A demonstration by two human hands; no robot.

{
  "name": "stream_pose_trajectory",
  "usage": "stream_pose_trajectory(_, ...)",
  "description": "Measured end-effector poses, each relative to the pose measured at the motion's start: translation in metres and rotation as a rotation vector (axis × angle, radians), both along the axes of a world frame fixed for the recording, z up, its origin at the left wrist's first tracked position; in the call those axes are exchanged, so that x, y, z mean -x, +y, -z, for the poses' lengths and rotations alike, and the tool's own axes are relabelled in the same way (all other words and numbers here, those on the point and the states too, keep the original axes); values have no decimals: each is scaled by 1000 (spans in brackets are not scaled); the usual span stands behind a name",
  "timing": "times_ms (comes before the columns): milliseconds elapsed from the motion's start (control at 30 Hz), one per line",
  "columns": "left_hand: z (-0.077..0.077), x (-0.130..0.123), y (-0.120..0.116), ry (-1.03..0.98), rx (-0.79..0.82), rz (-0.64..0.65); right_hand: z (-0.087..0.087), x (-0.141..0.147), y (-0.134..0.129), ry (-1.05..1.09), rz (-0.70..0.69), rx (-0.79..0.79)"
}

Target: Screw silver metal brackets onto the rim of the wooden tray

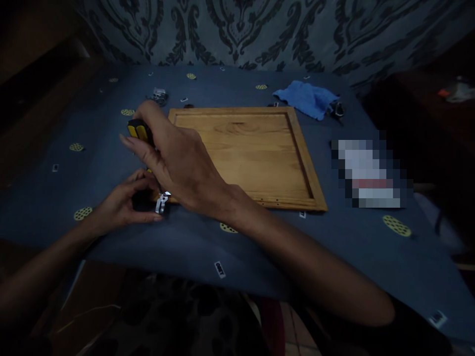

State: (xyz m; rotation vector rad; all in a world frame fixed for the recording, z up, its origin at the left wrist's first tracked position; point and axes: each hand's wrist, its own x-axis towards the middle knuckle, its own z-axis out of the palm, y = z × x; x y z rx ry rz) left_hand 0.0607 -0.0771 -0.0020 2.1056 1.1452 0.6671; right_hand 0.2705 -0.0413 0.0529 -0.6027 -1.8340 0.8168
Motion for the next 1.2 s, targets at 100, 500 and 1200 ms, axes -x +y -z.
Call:
stream_pose_trajectory(100, 0, 0, 0, -11, 2, -8, 1, 0, 1, 1, 13, -22)
stream_pose_trajectory(500, 1, -1, 0, -23, 5, -2, 0, 0, 0, 8, -3, -58)
stream_pose_trajectory(1200, 2, 1, 1, -11, -3, 5, 5, 1, 5, -24, -1, -119)
